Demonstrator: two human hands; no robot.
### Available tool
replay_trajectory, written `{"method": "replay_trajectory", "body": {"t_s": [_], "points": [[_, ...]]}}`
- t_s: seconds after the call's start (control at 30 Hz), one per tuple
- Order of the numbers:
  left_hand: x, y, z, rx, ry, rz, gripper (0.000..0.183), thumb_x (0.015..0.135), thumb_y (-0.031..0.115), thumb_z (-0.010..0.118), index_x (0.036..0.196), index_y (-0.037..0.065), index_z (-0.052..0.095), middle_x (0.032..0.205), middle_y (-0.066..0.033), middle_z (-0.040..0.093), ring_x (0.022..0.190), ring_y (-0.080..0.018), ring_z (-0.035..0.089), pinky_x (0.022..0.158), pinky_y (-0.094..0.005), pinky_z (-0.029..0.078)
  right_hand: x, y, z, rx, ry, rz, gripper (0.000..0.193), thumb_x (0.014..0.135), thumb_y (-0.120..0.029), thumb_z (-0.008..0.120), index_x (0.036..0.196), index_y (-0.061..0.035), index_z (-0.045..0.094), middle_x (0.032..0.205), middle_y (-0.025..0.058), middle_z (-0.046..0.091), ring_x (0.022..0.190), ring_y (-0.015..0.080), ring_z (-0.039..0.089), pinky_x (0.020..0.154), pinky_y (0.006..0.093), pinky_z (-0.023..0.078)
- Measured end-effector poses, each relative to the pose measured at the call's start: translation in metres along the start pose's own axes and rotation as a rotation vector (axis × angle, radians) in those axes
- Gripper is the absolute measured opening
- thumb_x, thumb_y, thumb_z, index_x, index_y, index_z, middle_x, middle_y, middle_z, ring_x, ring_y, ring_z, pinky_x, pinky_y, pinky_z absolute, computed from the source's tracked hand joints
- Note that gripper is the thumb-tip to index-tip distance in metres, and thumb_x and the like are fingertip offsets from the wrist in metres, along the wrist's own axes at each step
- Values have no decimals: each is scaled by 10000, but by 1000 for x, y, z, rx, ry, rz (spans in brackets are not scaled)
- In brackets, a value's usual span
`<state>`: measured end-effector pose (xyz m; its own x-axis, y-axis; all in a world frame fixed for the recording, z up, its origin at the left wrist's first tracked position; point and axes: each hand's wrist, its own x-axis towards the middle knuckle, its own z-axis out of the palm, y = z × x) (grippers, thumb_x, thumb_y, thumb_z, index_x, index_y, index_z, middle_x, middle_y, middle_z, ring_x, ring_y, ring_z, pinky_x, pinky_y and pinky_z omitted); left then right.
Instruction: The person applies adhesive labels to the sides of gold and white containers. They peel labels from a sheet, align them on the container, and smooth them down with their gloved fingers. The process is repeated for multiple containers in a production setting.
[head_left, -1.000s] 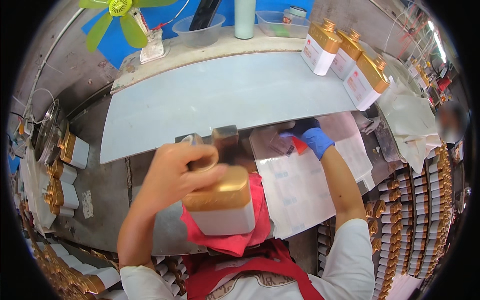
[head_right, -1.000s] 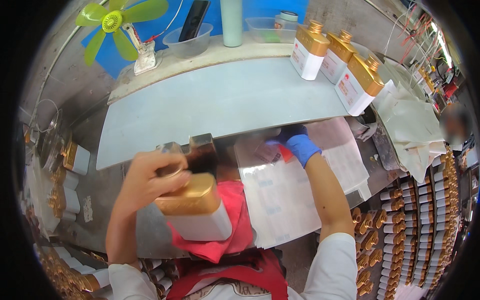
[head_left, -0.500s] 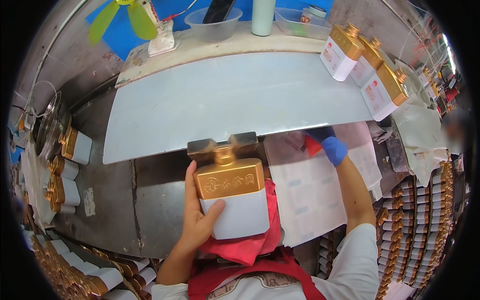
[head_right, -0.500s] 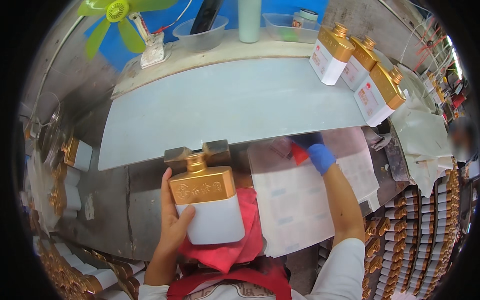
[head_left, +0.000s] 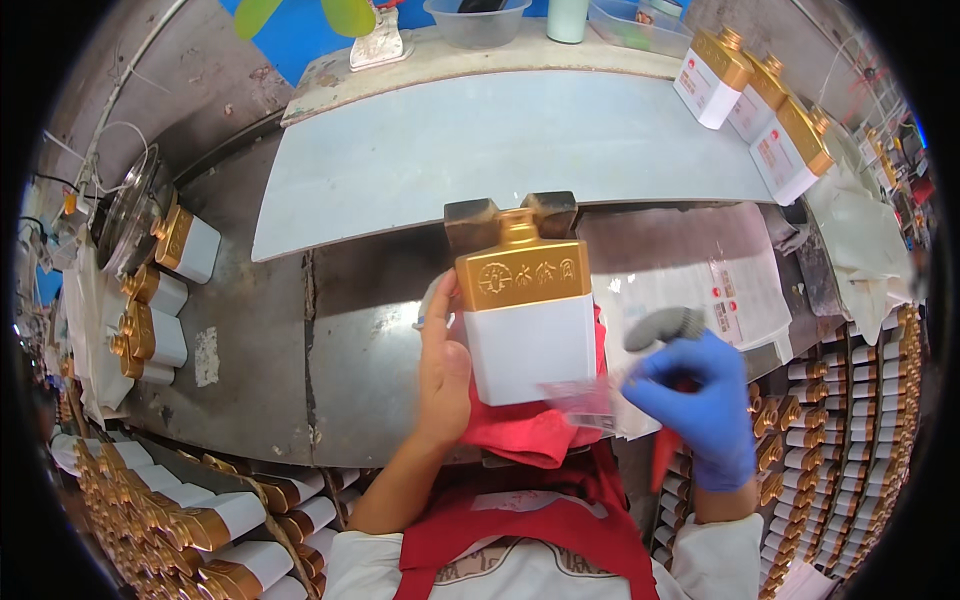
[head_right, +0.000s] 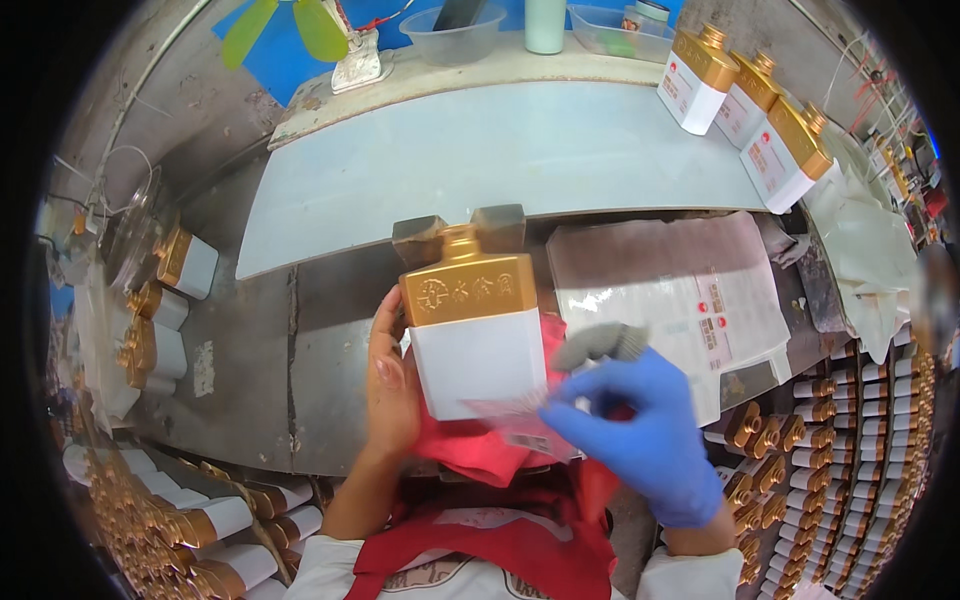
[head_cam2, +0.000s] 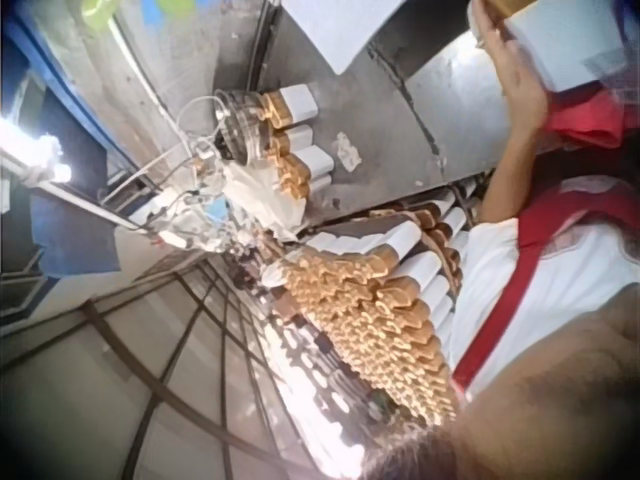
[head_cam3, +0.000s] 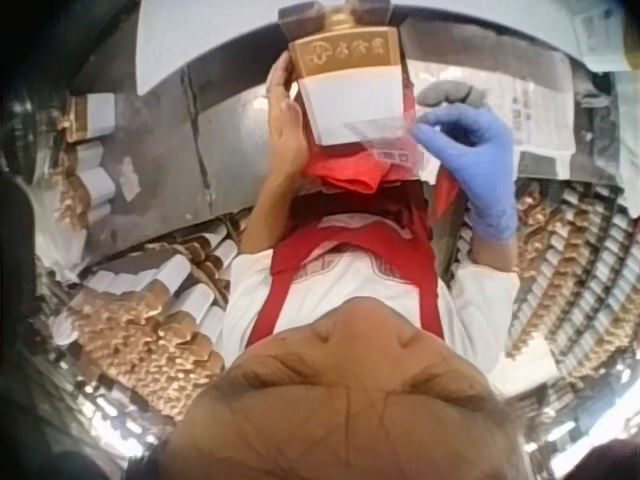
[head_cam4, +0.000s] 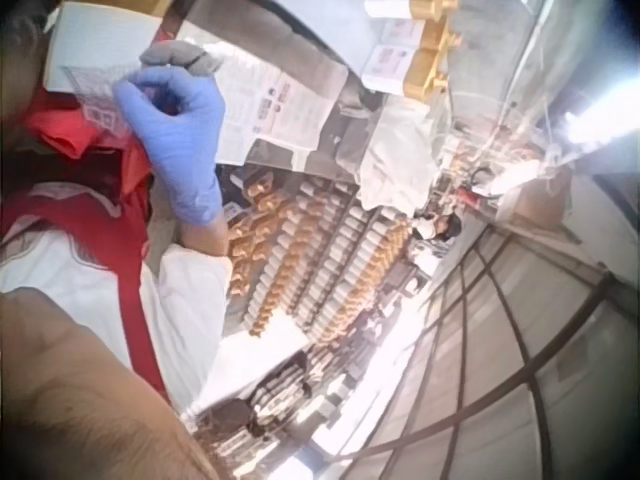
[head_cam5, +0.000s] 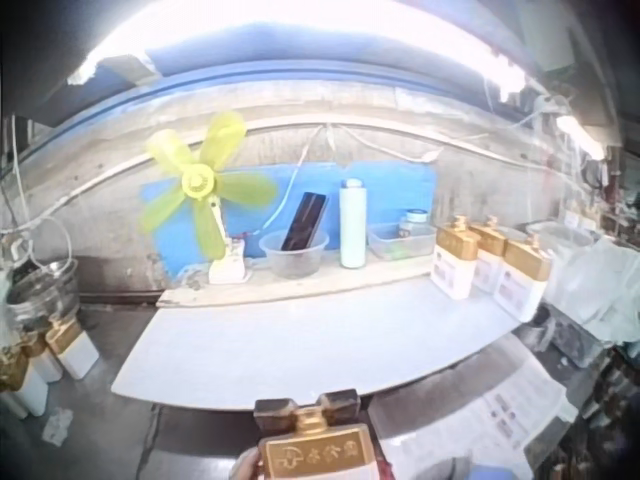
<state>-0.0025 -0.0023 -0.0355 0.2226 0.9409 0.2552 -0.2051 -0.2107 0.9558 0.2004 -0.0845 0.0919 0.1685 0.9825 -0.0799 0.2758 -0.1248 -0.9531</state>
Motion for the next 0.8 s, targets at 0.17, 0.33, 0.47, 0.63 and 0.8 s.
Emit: {"method": "replay_trajectory", "body": {"t_s": [0.17,0.33,0.47,0.63,0.8], "points": [[-5,11,19,-120,-37,7,837,902,517,444,1431,-40,109,1399,-165,303,1296,-236,311,1063,-371,265,19,40,51,66,232,97,100,723,-40,730,795,-4,670,1028,27,543,656,37,454,592,188,386],[-6,11,23,-1,-7,-39,748,862,-2,566,1440,-6,91,1407,-152,298,1221,-219,419,985,-329,388,24,54,61,-36,342,-83,92,724,-54,739,775,-30,667,980,5,549,642,30,454,579,175,380],[-2,7,18,211,-2,30,740,871,16,561,1440,1,87,1389,-152,319,1188,-215,454,954,-335,421,25,60,63,-28,345,-28,97,725,-55,742,749,-54,648,904,-9,547,633,25,451,570,169,378],[-1,19,17,-48,-56,-104,825,823,25,633,1427,-33,74,1322,-202,390,1155,-249,498,923,-354,452,27,68,61,48,353,31,350,687,-71,771,993,-45,603,946,9,544,648,30,426,583,177,391],[-4,24,18,-30,-125,-115,946,780,-39,636,1442,-2,-39,1341,-193,372,1188,-261,478,943,-365,441,27,64,55,106,266,78,654,647,-108,801,1223,-15,506,921,0,565,638,27,406,587,174,397]]}}
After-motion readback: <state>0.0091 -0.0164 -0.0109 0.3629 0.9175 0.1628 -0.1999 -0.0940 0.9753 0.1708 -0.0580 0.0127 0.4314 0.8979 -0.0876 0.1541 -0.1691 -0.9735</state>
